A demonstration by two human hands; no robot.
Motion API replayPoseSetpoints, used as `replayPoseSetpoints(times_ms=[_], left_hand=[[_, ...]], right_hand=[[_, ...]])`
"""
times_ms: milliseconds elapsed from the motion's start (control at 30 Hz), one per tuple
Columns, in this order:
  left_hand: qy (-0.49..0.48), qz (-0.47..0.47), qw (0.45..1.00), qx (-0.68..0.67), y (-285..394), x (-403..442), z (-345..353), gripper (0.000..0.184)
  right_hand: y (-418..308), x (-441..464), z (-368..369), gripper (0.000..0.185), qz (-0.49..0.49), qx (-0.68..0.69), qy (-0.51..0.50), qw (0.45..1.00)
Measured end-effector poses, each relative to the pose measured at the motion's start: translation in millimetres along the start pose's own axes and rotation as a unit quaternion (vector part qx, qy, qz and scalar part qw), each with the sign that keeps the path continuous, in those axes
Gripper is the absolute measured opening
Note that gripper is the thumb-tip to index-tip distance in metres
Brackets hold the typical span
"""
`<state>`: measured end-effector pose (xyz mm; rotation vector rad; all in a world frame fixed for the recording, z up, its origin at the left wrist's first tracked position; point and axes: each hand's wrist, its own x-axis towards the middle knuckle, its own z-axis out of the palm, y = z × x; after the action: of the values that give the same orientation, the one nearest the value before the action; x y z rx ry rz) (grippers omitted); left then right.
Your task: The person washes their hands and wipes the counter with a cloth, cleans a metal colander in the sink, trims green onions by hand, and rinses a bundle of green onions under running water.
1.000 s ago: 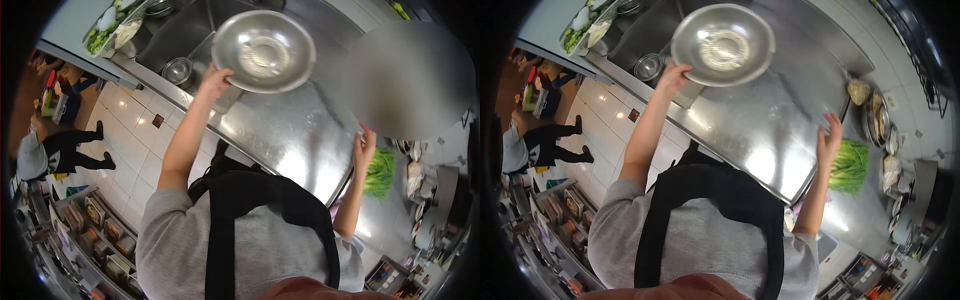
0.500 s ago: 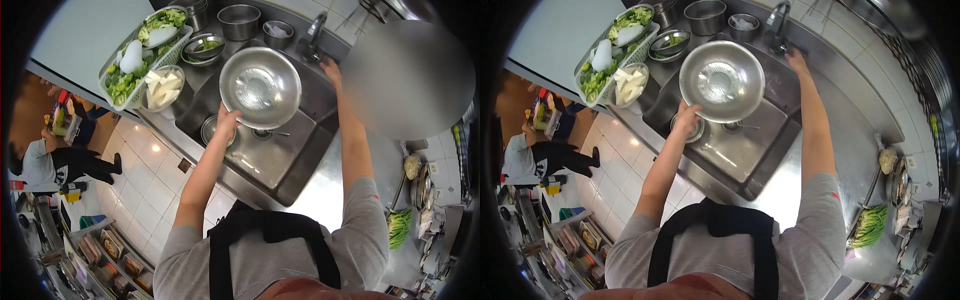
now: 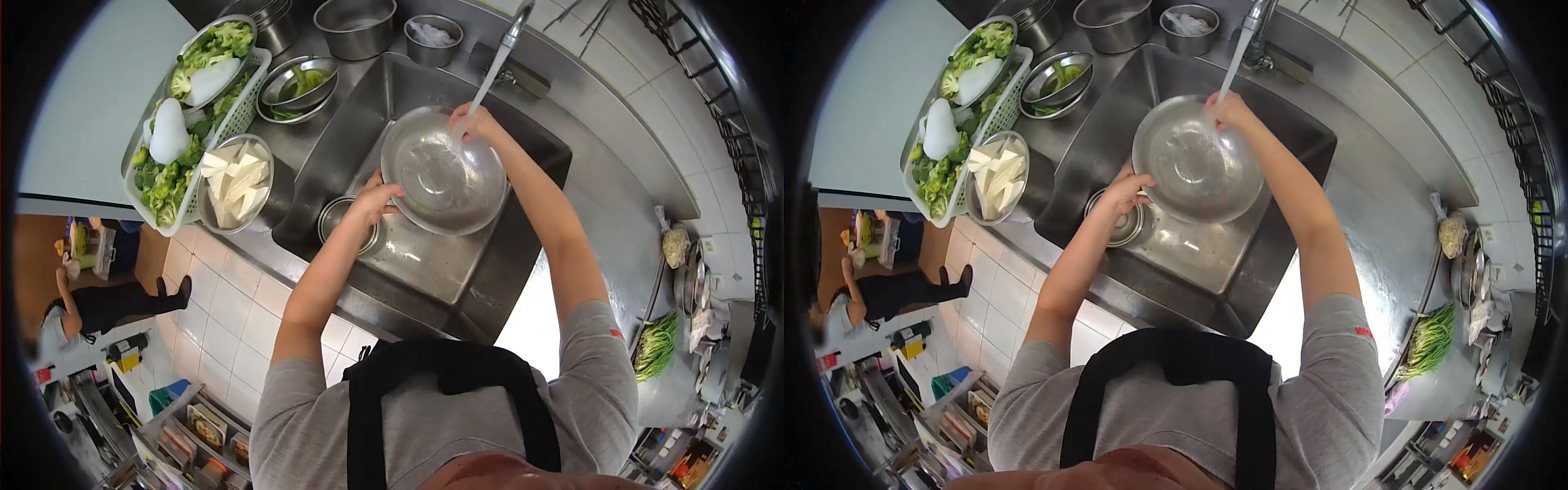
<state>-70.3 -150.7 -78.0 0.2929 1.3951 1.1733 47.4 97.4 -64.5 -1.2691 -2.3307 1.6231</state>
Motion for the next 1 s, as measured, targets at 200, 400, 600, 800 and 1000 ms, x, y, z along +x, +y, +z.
replayPoseSetpoints(times_ms=[200,400,600,800,1000], left_hand=[[-0.086,-0.035,0.996,0.010,-1,24,13,0.053],[-0.055,0.058,0.996,0.026,40,58,68,0.051],[-0.008,0.375,0.874,0.309,88,74,26,0.058],[0.225,0.406,0.514,0.721,120,19,23,0.066],[0.127,0.148,0.849,0.491,125,22,-9,0.066]], right_hand=[[-15,-2,-2,0.018,-0.087,0.093,-0.122,0.984],[-10,-29,32,0.042,-0.146,0.265,0.175,0.937],[59,-74,98,0.070,-0.266,-0.282,0.056,0.920],[71,-71,66,0.031,-0.130,-0.351,0.070,0.925],[29,-11,52,0.010,-0.063,0.284,0.159,0.943]])
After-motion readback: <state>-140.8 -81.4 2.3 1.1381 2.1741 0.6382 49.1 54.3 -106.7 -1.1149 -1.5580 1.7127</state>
